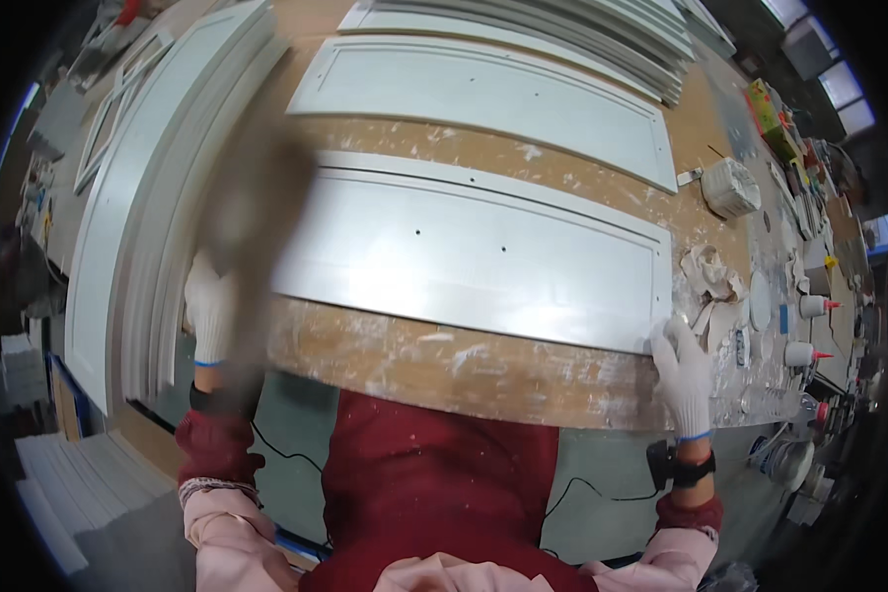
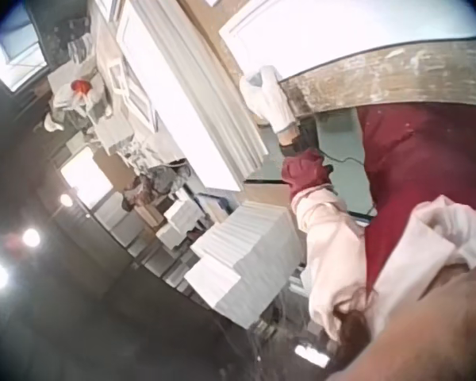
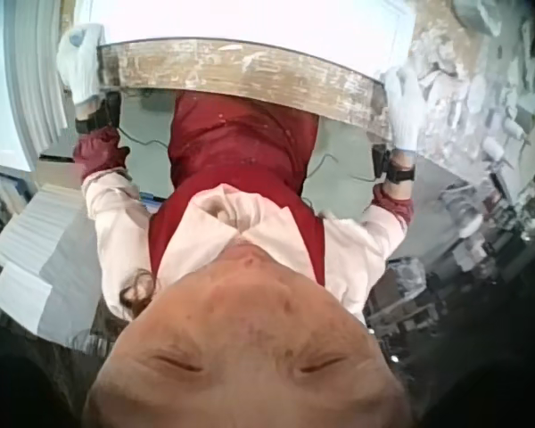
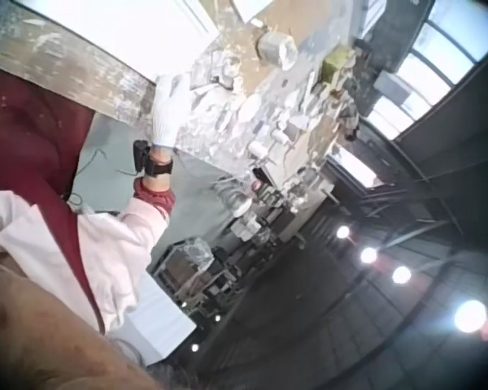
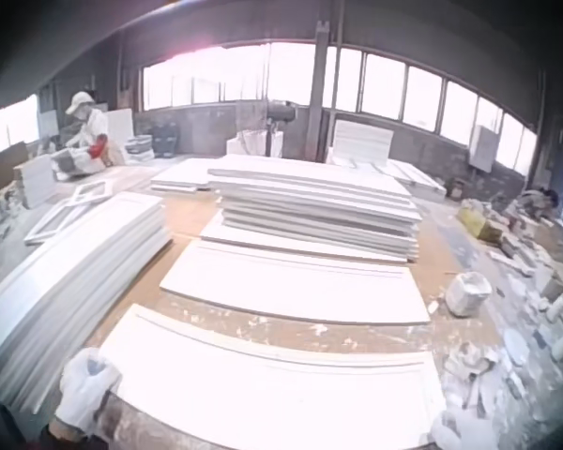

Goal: The recorder is inspecting and repairing white furniture panels by using a scraper tool to remove imperfections and wiping the surfaces with a cloth.

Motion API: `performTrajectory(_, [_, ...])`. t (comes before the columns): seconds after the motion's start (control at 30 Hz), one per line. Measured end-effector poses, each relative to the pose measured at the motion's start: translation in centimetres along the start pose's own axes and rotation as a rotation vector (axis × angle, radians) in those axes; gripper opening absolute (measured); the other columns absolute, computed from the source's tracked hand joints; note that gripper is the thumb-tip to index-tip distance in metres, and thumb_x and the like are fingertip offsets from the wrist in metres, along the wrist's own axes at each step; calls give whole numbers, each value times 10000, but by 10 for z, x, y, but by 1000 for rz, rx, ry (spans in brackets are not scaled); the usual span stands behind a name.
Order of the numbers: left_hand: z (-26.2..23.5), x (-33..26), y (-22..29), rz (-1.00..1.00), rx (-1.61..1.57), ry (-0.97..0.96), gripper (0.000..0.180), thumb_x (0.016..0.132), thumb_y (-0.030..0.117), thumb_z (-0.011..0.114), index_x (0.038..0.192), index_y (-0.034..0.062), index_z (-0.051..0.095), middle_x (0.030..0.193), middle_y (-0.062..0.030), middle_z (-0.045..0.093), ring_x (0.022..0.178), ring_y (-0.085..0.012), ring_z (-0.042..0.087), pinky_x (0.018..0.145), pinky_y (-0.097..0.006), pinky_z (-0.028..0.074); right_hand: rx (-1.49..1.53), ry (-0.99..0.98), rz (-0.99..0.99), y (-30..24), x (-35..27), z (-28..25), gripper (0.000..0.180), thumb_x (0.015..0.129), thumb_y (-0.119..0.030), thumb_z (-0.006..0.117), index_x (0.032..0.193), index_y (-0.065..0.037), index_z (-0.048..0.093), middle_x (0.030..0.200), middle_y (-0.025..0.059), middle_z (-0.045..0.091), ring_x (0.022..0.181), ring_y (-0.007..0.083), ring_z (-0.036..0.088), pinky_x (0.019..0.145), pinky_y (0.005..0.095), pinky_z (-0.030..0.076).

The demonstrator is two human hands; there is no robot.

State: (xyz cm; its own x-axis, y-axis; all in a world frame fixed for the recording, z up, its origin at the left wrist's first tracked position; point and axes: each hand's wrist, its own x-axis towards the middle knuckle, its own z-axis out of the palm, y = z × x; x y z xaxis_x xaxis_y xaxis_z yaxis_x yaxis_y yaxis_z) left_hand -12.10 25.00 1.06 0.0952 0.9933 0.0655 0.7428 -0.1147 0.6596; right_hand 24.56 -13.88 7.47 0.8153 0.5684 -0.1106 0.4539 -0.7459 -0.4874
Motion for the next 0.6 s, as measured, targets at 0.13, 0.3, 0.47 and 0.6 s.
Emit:
performTrajectory(0.13, [-31, -50, -27, -14, 22, -55, 205, 865, 159, 684, 994, 16, 613, 810, 18, 612, 772, -66, 542, 727, -224, 436, -23, -59, 119, 24, -43, 0, 296, 912, -276, 573, 1056, -19, 598, 955, 192, 658, 853, 328, 634, 804, 386, 479])
performTrajectory(0.3, [-44, -79, 6, 103, -257, -326, 190, 834, 134, 669, 967, 4, 630, 912, -43, 665, 911, -132, 593, 917, -297, 445, -299, -59, 51, 44, -66, -9, 339, 889, -236, 572, 1156, -28, 576, 978, 229, 649, 924, 415, 621, 802, 443, 482])
performTrajectory(0.47, [-61, -82, 25, 66, -283, -203, 376, 779, 146, 724, 1103, -24, 636, 1314, -192, 553, 1157, -235, 564, 1018, -317, 405, -478, -116, 13, 6, -60, -17, 400, 885, -234, 577, 1235, -39, 575, 1005, 244, 647, 929, 436, 616, 795, 463, 491])
performTrajectory(0.6, [-38, -84, 27, 100, -853, -216, 349, 840, 141, 697, 1148, 1, 609, 1102, -63, 581, 985, -168, 565, 926, -323, 458, 37, -175, -382, -80, -61, 3, 471, 893, -169, 631, 1300, 48, 536, 1052, 200, 670, 962, 303, 667, 843, 392, 529])
